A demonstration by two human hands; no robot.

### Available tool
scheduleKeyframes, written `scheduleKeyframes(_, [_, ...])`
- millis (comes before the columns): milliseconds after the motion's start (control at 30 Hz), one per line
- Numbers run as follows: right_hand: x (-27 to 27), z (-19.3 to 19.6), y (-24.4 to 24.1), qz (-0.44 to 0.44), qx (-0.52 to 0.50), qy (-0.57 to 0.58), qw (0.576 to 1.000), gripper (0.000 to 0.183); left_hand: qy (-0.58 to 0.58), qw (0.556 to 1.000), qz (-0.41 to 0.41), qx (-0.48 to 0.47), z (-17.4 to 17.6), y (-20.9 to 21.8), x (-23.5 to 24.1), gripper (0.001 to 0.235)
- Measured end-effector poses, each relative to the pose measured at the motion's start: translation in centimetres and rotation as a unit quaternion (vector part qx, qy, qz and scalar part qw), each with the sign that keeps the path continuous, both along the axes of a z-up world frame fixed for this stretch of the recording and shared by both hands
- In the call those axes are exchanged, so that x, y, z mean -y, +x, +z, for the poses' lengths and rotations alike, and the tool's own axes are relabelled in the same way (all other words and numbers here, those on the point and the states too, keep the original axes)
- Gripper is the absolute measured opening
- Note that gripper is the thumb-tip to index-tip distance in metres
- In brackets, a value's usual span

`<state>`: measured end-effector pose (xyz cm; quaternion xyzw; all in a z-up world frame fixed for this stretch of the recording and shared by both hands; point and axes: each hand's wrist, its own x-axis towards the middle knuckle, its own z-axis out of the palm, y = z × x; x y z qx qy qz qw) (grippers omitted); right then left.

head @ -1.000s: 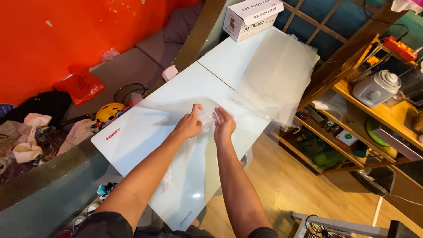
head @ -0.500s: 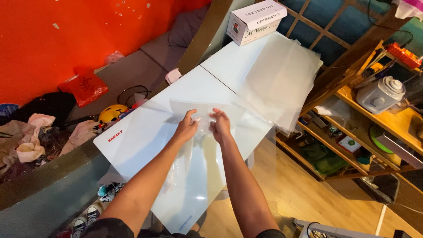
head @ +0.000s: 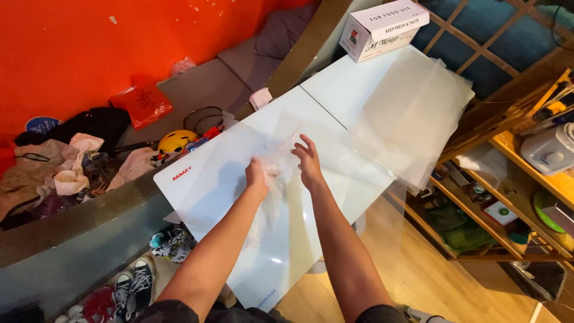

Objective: The recorder is assembling clear plastic boxes, starting with peeling protective film and then folding the plastic into a box shape.

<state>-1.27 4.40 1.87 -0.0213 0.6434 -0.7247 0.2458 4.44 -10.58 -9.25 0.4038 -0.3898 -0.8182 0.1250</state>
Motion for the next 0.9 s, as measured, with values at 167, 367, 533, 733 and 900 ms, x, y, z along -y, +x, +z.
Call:
scheduleKeyframes(167, [2.0, 0.7, 1.3, 0.072, 0.079, 0.04, 0.994, 0.072, 0.152, 0.986, -0.047, -0.046, -0.6, 2.1, 3.5, 0.032])
scheduleKeyframes(367, [4.0, -9.3, -1.2, 0.111, -0.096, -0.034, 0.989, 0.076, 0.012, 0.948, -0.307, 0.08, 7.4, 6.9, 7.9, 0.027])
scheduleKeyframes(533, [5.4, -3.0, 0.5, 0.064, -0.037, 0.11, 0.991, 0.086, -0.173, 0.903, -0.358, 0.16, 9.2, 10.7, 12.7, 0.023])
scheduleKeyframes(733, [7.4, -4.2, 2.3, 0.096, -0.082, 0.33, 0.935, 0.095, -0.303, 0.913, -0.246, 0.119, 7.1, 13.5, 17.2, 0.031])
scheduleKeyframes(900, [9.3, -0.3, 4.0, 0.107, -0.038, 0.428, 0.897, 0.103, -0.068, 0.992, -0.109, 0.009, 15.1, 15.0, 13.9, 0.033])
